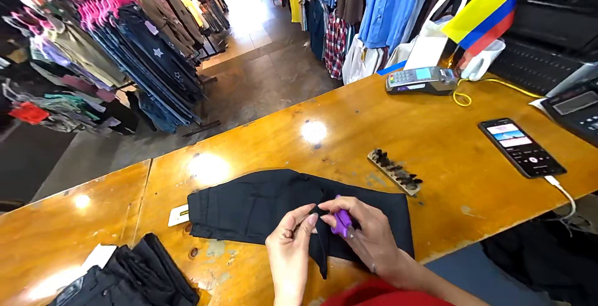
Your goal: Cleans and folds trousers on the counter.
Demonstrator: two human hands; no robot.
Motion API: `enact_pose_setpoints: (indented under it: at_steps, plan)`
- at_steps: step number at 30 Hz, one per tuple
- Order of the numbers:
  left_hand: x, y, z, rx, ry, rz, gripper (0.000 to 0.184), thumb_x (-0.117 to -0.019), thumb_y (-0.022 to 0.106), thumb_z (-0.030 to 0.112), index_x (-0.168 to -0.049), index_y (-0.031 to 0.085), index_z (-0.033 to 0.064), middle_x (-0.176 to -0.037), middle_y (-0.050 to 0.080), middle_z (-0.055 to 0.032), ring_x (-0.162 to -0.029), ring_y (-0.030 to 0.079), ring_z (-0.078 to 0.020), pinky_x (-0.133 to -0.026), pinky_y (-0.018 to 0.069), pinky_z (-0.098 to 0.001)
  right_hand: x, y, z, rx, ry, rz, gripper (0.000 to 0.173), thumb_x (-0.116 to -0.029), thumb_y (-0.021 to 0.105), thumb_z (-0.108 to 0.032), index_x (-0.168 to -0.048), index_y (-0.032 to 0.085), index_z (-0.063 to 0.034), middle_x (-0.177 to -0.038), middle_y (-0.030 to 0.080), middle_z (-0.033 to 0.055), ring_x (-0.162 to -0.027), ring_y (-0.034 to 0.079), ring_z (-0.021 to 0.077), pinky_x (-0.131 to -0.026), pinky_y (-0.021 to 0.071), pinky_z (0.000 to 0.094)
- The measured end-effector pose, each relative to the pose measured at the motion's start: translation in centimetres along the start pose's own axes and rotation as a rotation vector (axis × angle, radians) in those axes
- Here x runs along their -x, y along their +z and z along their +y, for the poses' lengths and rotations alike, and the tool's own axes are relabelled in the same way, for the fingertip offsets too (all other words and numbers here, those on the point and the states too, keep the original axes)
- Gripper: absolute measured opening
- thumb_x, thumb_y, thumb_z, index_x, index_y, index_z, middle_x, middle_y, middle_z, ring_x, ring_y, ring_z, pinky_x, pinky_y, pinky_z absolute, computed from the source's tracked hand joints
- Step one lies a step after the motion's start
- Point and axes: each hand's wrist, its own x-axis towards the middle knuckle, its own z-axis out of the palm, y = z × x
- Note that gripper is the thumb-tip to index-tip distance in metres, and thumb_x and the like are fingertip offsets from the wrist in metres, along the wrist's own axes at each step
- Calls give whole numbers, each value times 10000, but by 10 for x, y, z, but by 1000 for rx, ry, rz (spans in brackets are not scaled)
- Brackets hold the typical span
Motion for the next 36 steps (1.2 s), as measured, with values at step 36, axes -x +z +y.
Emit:
enact_pose_setpoints:
  at_steps: [36]
  plan:
    - [-9, -20, 3, 98, -23, 134, 167, -930, 648, 2, -1061, 739, -44, -828, 759, -43, -700, 697, -57, -681, 581, -178, 30, -41, 11, 527, -43, -341, 497, -827, 636, -472, -1160, 728, -115, -728, 681, 9, -579, 631, 186, -487, 508, 346]
